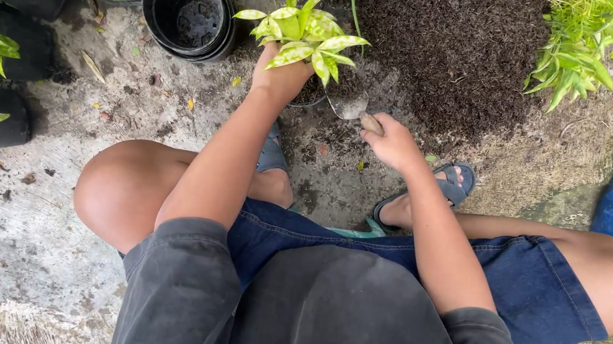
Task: A person is sitting on the ground, using a small hand trowel to fill a black plastic pot with soil around a yellow-leafed plant.
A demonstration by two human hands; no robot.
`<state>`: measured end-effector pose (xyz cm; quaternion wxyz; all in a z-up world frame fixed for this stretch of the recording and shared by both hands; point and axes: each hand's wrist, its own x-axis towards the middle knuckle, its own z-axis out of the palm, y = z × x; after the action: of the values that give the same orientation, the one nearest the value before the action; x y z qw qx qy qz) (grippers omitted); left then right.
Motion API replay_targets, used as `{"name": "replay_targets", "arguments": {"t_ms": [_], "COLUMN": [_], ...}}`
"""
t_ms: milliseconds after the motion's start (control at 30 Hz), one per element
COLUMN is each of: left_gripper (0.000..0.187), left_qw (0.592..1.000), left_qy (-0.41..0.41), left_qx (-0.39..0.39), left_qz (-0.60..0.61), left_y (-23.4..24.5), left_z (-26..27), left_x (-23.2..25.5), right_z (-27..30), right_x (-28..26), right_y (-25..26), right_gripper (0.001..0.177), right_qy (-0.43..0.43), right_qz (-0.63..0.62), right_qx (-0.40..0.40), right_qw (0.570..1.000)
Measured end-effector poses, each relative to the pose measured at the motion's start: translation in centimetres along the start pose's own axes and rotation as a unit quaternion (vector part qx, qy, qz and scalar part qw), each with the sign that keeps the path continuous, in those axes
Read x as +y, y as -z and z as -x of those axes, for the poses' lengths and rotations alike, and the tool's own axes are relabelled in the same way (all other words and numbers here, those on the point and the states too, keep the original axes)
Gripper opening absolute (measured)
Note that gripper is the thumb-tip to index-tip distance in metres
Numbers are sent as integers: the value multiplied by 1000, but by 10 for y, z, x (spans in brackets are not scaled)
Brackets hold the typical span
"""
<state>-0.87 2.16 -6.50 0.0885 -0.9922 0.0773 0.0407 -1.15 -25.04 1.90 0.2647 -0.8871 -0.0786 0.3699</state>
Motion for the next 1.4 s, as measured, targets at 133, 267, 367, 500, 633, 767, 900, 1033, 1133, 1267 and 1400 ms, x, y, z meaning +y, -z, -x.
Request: {"name": "replay_targets", "arguments": {"t_ms": [133, 267, 367, 500, 633, 767, 900, 1033, 1133, 1267, 1400], "left_gripper": [48, 45, 19, 18, 31, 23, 25, 25, 23, 20, 38], "left_qw": [997, 999, 996, 994, 1000, 1000, 999, 999, 999, 1000, 1000], "left_qy": [-33, -36, -34, -35, -10, -27, -7, -15, -15, -15, -17], "left_qx": [-36, -21, -87, -77, 14, 7, 34, 30, 33, 15, -14], "left_qz": [-52, -32, -7, -64, 11, -9, 37, 18, 10, 19, 20], "left_y": [9, 13, 30, 4, 0, 4, -6, 15, 23, 28, 20], "left_z": [-2, -4, -1, -3, -1, -1, -2, 3, 4, 5, 4], "left_x": [-1, 0, -5, -7, -9, -10, -10, -13, -14, -15, -14], "right_z": [5, 1, 0, -2, -7, -4, -9, -4, -1, 7, 10], "right_x": [-28, -35, -40, -43, -35, -37, -31, -39, -47, -58, -56], "right_y": [-5, -16, -22, -31, -45, -51, -54, -43, -32, -14, -2], "right_gripper": [41, 41, 34, 40, 44, 51, 46, 44, 41, 44, 43], "right_qy": [-11, 25, 57, 56, 97, 137, 158, 136, 89, 9, -23], "right_qz": [21, 81, 67, 76, 115, 148, 156, 132, 69, -19, -24], "right_qx": [-3, 28, 48, 52, 93, 130, 154, 137, 98, 64, 59], "right_qw": [1000, 996, 995, 994, 984, 971, 963, 972, 989, 998, 998]}}
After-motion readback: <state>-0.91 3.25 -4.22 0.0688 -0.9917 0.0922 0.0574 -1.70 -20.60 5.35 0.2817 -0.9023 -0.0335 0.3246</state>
